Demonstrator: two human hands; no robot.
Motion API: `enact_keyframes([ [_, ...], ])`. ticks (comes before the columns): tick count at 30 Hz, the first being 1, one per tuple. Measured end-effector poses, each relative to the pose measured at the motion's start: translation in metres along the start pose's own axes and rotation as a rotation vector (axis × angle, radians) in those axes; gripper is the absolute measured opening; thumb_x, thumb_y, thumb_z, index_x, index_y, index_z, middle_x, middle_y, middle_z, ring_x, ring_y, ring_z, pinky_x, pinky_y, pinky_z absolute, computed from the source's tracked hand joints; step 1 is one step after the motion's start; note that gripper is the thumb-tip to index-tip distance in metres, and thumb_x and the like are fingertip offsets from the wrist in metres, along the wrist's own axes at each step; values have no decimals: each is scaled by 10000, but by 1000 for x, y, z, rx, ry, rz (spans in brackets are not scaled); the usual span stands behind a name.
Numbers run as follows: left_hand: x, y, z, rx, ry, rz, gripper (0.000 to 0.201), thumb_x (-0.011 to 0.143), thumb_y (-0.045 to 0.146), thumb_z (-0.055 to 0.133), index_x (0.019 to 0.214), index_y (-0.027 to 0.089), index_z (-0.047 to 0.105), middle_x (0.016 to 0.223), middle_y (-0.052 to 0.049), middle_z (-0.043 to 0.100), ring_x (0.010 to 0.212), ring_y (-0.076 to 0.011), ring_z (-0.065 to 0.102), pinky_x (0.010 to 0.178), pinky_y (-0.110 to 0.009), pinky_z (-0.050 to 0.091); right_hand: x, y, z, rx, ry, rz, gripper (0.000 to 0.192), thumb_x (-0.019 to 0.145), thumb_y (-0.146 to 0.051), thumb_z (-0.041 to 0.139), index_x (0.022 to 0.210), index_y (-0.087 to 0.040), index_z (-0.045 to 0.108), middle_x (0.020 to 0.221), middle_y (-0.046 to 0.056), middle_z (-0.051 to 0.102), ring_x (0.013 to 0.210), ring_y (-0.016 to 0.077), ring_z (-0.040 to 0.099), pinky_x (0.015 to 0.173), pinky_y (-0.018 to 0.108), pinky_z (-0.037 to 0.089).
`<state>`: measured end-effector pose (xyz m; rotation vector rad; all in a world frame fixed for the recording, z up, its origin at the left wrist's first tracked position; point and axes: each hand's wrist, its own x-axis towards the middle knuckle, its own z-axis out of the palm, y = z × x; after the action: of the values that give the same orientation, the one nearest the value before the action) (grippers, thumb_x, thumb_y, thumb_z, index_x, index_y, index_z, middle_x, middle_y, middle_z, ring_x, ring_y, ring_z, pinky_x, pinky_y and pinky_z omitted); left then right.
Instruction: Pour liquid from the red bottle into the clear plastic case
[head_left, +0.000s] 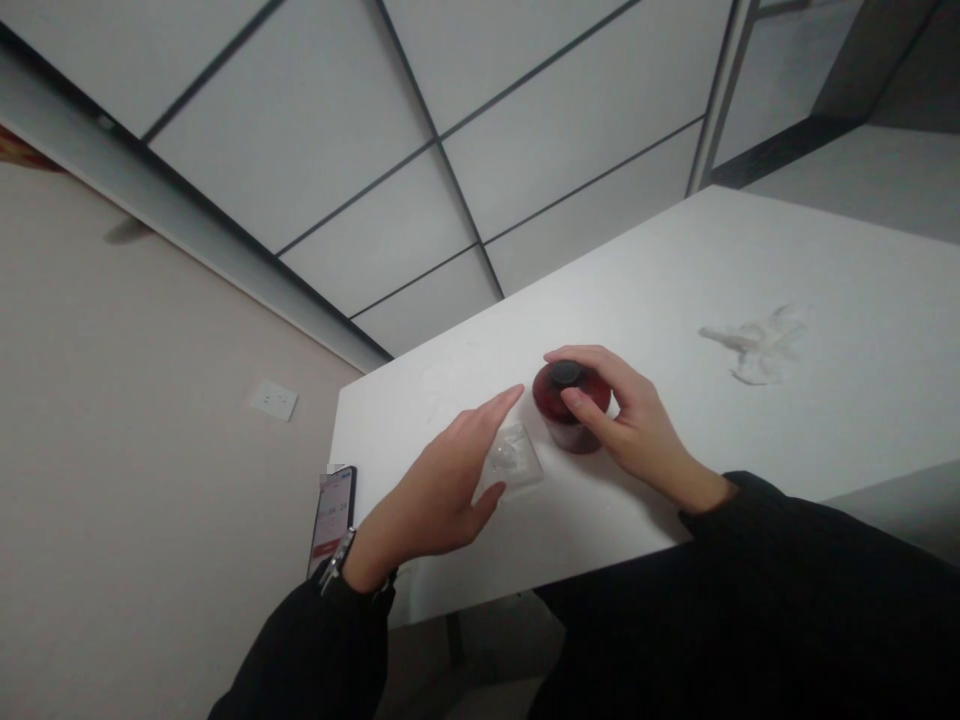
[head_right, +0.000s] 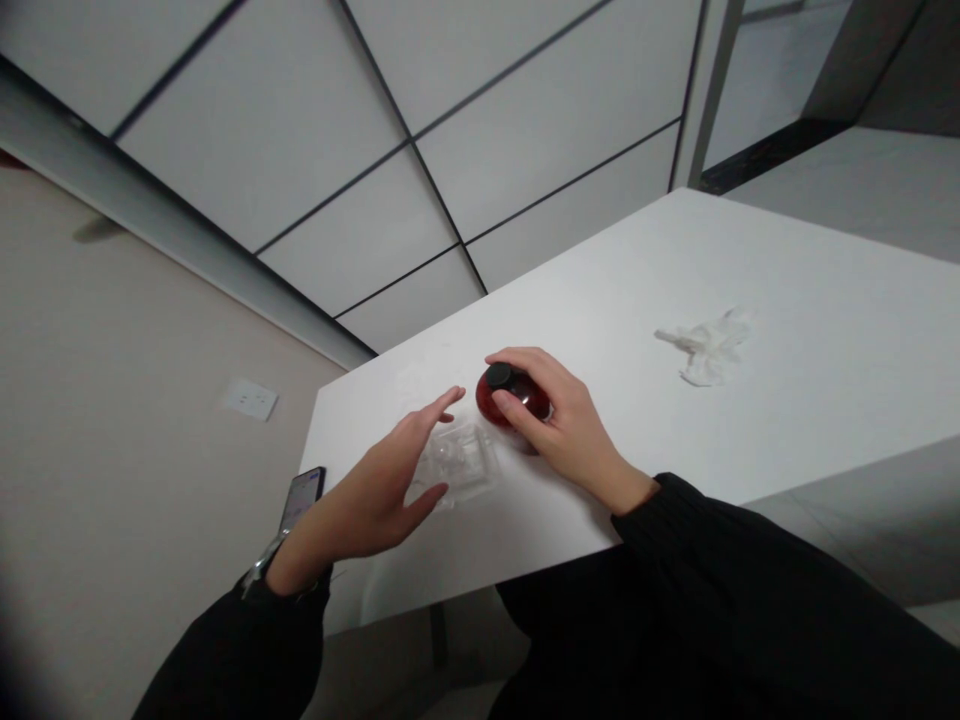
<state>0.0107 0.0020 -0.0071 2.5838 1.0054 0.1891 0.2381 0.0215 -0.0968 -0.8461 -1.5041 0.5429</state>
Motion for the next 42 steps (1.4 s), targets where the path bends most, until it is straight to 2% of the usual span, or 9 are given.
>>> enact_keyframes([
  [7,4,-2,6,9,175,-382,987,841,304,819,1611,244,204,1078,-56,676,974,-255,666,935,-466,559,0,1,0,-4,-5,2,234,1002,-377,602,1206,-274,653,1204,74,732,1151,258,674,1008,447,544],
  [10,0,1,6,-141,109,-299,1001,889,144,699,1641,306,58,1368,-121,629,1044,-229,680,1002,-461,547,-1,1,0,2,-1,-2,232,1002,-378,602,1203,-275,654,1198,70,735,1147,255,674,1008,442,541],
  [13,-1,3,6,-157,145,-255,1095,844,143,753,1645,348,34,1659,-182,326,1119,-242,674,1046,-484,537,-1,1,0,8,0,6,230,999,-374,605,1200,-275,657,1201,70,734,1149,256,671,997,437,542],
  [19,0,2,8,-199,148,-395,1072,871,168,767,1653,287,44,1106,-53,738,1068,-263,704,1027,-497,536,0,0,0,7,-2,9,228,1004,-375,595,1195,-266,656,1201,78,730,1142,253,671,987,434,543],
  [23,-4,-2,5,-243,63,-271,1077,888,94,700,1658,312,-21,1312,-91,689,1197,-236,676,1071,-445,517,1,0,0,3,0,7,236,1002,-391,595,1196,-274,661,1199,73,736,1143,259,673,1001,449,540],
  [32,-1,-6,13,100,178,-344,866,829,284,851,1555,279,379,952,5,696,878,-215,706,836,-356,578,1,-1,0,4,-4,20,236,1002,-405,584,1185,-276,659,1199,82,739,1148,275,672,1005,479,543],
  [35,-2,-2,12,12,104,-272,910,903,134,717,1630,311,200,1209,-64,706,1080,-238,701,971,-411,562,1,0,0,9,-4,4,222,1004,-385,591,1182,-270,655,1195,81,738,1144,261,672,998,459,544],
  [38,-4,-2,10,-76,71,-185,1039,888,67,676,1653,350,33,1530,-135,510,1213,-241,646,1069,-451,524,1,1,0,10,-2,-5,211,1005,-367,596,1177,-261,655,1191,80,737,1141,250,672,992,443,544],
  [42,-4,-3,9,26,156,-220,1024,875,137,724,1651,309,79,1254,-92,646,1076,-260,655,998,-496,557,1,2,0,5,2,-2,214,1006,-380,592,1175,-265,655,1192,80,738,1140,255,673,979,453,552],
])
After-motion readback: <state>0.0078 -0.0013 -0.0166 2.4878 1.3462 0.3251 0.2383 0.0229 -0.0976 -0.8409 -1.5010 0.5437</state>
